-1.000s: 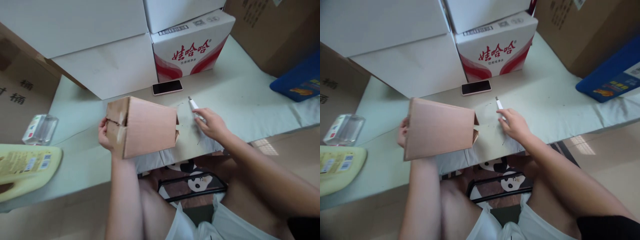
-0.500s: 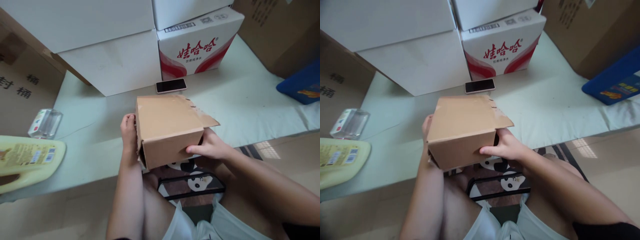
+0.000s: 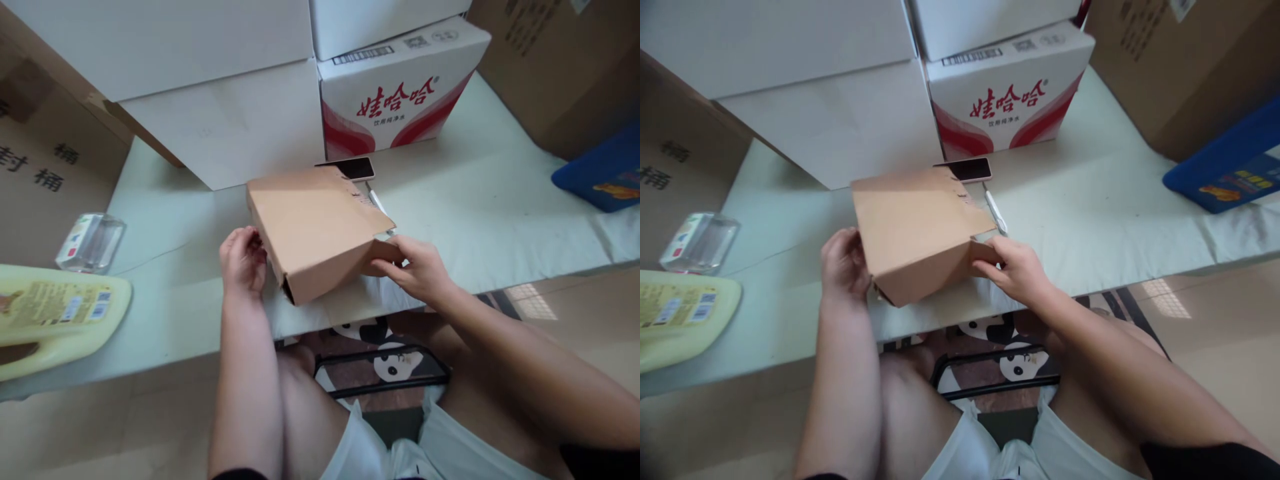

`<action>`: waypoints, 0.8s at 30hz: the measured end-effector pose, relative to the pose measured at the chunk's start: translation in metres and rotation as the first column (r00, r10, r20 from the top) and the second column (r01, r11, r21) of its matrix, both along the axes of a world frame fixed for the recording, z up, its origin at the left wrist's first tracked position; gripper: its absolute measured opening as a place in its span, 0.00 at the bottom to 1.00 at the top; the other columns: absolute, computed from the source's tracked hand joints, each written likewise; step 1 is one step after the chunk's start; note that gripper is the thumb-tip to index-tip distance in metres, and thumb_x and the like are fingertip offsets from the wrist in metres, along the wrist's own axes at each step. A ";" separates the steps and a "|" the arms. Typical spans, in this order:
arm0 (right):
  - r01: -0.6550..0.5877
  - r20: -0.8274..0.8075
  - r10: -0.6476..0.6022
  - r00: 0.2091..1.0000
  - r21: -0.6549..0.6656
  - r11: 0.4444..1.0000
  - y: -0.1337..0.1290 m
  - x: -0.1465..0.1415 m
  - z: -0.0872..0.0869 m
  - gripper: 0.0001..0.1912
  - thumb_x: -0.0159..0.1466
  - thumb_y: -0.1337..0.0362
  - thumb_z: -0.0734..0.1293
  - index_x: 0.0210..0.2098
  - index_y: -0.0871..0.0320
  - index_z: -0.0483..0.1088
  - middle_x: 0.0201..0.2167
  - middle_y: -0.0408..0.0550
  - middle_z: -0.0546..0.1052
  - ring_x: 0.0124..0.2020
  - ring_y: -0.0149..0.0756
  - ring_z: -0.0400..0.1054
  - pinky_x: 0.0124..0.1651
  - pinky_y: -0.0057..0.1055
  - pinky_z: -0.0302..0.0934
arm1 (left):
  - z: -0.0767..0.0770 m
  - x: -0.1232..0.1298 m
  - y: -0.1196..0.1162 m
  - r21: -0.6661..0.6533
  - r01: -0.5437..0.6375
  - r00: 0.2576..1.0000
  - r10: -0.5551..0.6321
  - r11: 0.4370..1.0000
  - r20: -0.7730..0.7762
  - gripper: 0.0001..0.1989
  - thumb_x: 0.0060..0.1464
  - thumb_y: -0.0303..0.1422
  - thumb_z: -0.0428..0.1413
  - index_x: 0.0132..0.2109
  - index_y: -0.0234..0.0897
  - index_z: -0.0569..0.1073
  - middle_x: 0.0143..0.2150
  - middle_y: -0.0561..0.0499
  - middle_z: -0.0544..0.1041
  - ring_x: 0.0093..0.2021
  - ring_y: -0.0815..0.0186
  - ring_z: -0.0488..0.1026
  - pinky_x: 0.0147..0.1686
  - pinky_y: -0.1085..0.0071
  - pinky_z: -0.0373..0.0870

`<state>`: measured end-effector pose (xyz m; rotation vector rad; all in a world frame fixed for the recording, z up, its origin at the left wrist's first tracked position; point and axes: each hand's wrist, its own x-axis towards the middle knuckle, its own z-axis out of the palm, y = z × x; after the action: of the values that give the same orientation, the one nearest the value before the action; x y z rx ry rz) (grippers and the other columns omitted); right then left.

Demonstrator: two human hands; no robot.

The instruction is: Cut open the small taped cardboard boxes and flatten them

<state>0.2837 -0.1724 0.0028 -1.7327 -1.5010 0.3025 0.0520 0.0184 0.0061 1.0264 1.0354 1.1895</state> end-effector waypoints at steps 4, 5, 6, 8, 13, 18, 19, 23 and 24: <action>-0.057 0.008 0.057 0.998 0.008 0.998 0.001 -0.001 -0.005 0.06 0.65 0.60 0.66 0.32 0.55 0.71 0.29 0.46 0.75 0.30 0.36 0.68 0.33 0.33 0.62 | 0.005 -0.003 -0.004 -0.189 -0.002 1.000 0.007 0.982 0.024 0.17 0.42 0.35 0.66 0.33 0.41 0.64 0.28 0.56 0.72 0.26 0.70 0.73 0.26 0.74 0.70; -0.066 0.013 0.066 0.998 0.004 0.998 0.001 -0.002 -0.007 0.06 0.65 0.61 0.66 0.33 0.54 0.72 0.30 0.47 0.75 0.31 0.36 0.69 0.34 0.33 0.63 | 0.005 -0.003 -0.006 -0.236 0.012 1.000 -0.010 0.972 0.010 0.18 0.42 0.37 0.67 0.35 0.42 0.65 0.29 0.55 0.73 0.27 0.69 0.74 0.26 0.73 0.70; -0.069 0.024 0.069 0.997 0.002 0.998 0.001 -0.002 -0.009 0.06 0.65 0.61 0.66 0.33 0.54 0.72 0.30 0.47 0.75 0.31 0.37 0.69 0.34 0.33 0.63 | 0.005 -0.002 -0.007 -0.274 0.033 0.999 -0.034 0.961 -0.002 0.20 0.42 0.39 0.68 0.36 0.42 0.65 0.30 0.54 0.74 0.28 0.67 0.74 0.26 0.72 0.70; -0.077 0.055 0.077 0.995 -0.001 0.997 0.001 -0.002 -0.012 0.07 0.66 0.61 0.65 0.33 0.54 0.72 0.30 0.48 0.74 0.30 0.36 0.69 0.33 0.32 0.62 | 0.003 0.000 -0.009 -0.308 0.067 0.997 -0.077 0.949 -0.018 0.22 0.42 0.43 0.69 0.38 0.42 0.67 0.32 0.50 0.75 0.30 0.65 0.75 0.26 0.70 0.71; -0.087 0.128 0.092 0.987 -0.040 0.995 0.001 -0.002 -0.018 0.07 0.66 0.60 0.65 0.33 0.54 0.72 0.31 0.49 0.76 0.31 0.38 0.70 0.33 0.33 0.62 | -0.004 0.003 -0.005 -0.266 0.057 0.997 -0.069 0.962 -0.036 0.29 0.33 0.42 0.74 0.40 0.40 0.69 0.34 0.47 0.78 0.36 0.58 0.78 0.32 0.63 0.75; -0.068 0.093 0.072 0.993 -0.052 0.996 0.002 -0.003 -0.018 0.08 0.66 0.59 0.65 0.35 0.54 0.74 0.33 0.50 0.77 0.33 0.39 0.71 0.35 0.35 0.64 | 0.003 0.000 -0.008 -0.264 0.123 0.990 -0.137 0.957 -0.035 0.26 0.33 0.45 0.73 0.37 0.39 0.72 0.36 0.42 0.80 0.41 0.51 0.79 0.36 0.57 0.78; -0.052 0.085 0.056 0.995 -0.052 0.997 0.002 -0.003 -0.017 0.07 0.66 0.59 0.65 0.35 0.54 0.74 0.32 0.50 0.76 0.32 0.39 0.71 0.35 0.35 0.64 | 0.007 -0.002 -0.010 -0.238 0.146 0.988 -0.152 0.960 -0.006 0.26 0.34 0.46 0.71 0.38 0.39 0.72 0.39 0.42 0.80 0.43 0.50 0.79 0.37 0.57 0.78; 0.043 0.049 -0.043 0.998 -0.010 0.999 0.005 -0.004 -0.015 0.07 0.63 0.61 0.65 0.39 0.55 0.74 0.33 0.50 0.78 0.34 0.41 0.72 0.38 0.37 0.67 | 0.024 -0.010 -0.020 -0.130 0.379 0.920 -0.358 0.916 0.159 0.26 0.41 0.52 0.63 0.44 0.41 0.74 0.47 0.41 0.78 0.52 0.48 0.76 0.39 0.59 0.77; 0.063 0.028 -0.063 0.998 0.002 0.998 0.005 -0.004 -0.014 0.08 0.63 0.62 0.65 0.39 0.55 0.74 0.34 0.50 0.79 0.35 0.41 0.73 0.40 0.38 0.67 | 0.027 -0.012 -0.023 -0.120 0.433 0.896 -0.412 0.894 0.164 0.27 0.42 0.52 0.63 0.46 0.41 0.74 0.47 0.41 0.78 0.53 0.48 0.76 0.38 0.59 0.77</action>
<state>0.2799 -0.1670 -0.0114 -1.7865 -1.4630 0.2453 0.0403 -0.0041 0.0330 0.9740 0.7338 0.7949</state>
